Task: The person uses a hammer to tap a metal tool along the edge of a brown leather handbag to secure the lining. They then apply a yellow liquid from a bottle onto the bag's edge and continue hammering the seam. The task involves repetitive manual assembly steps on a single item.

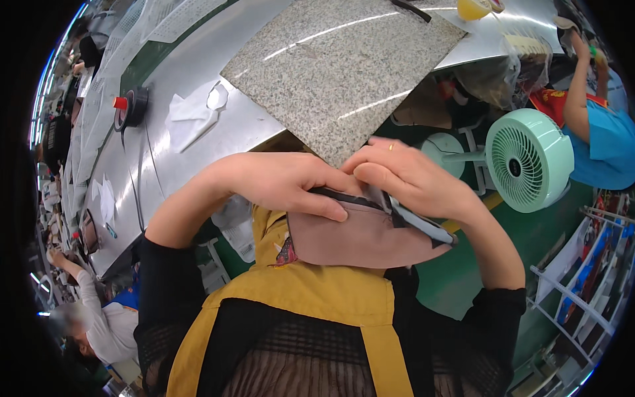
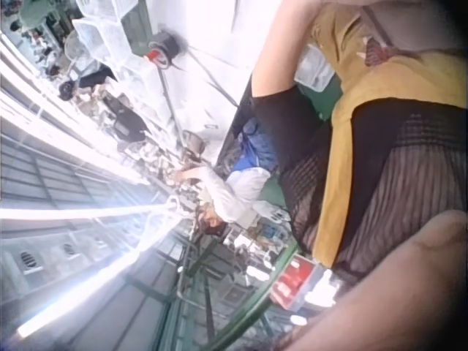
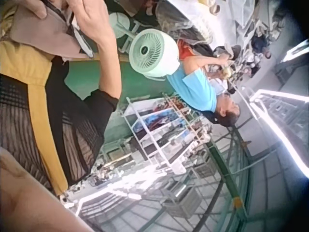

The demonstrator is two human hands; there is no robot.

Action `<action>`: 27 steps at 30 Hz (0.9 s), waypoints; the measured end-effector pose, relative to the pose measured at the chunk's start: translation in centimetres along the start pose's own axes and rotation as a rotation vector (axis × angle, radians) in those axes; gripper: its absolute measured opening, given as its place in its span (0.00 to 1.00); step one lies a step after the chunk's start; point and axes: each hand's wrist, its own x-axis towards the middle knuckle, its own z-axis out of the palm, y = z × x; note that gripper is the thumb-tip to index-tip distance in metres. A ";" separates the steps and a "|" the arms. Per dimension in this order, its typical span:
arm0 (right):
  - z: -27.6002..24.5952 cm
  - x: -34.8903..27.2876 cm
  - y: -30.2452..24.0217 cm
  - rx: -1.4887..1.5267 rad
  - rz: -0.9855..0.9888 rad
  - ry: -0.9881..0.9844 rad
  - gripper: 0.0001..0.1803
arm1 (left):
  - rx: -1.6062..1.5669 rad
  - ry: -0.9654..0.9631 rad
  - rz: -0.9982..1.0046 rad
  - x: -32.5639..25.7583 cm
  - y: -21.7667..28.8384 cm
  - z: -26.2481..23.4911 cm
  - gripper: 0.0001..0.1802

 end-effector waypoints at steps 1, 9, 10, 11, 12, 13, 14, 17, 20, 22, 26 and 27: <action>-0.8 0.3 0.6 -0.206 -0.056 -0.075 0.13 | 0.025 0.025 -0.004 -0.4 -0.2 0.1 0.20; -0.3 1.8 1.9 -0.259 -0.075 -0.268 0.12 | -0.072 0.277 -0.073 -3.0 -5.6 2.8 0.20; -0.1 1.9 1.8 -0.235 -0.049 -0.293 0.13 | -0.104 0.301 -0.042 -3.2 -6.2 3.2 0.20; -0.1 2.2 1.6 -0.216 -0.017 -0.310 0.14 | -0.130 0.319 -0.004 -3.3 -6.8 3.4 0.20; 0.0 2.4 1.6 -0.178 0.020 -0.334 0.14 | -0.154 0.333 0.036 -3.3 -7.7 3.9 0.19; 0.1 3.0 1.6 -0.169 0.047 -0.365 0.14 | -0.199 0.328 0.018 -3.4 -8.4 4.2 0.19; 0.1 3.4 1.5 -0.165 0.087 -0.391 0.14 | -0.256 0.318 0.023 -3.3 -8.7 4.3 0.20; -0.1 3.8 1.5 -0.215 0.180 -0.425 0.13 | -0.182 0.344 0.061 -2.5 -10.2 4.6 0.19; -0.6 3.2 1.5 -0.370 0.336 -0.441 0.11 | 0.092 0.402 0.056 -0.8 -9.2 4.1 0.17; -0.5 2.3 2.4 -0.403 0.319 -0.351 0.10 | 0.186 0.434 0.006 0.7 -8.5 4.2 0.16; 0.6 1.2 4.0 -0.325 0.207 -0.134 0.07 | 0.238 0.500 -0.086 0.8 -7.3 3.7 0.12; 1.2 1.2 4.4 -0.292 0.122 -0.060 0.07 | 0.231 0.520 -0.117 0.4 -7.4 3.5 0.12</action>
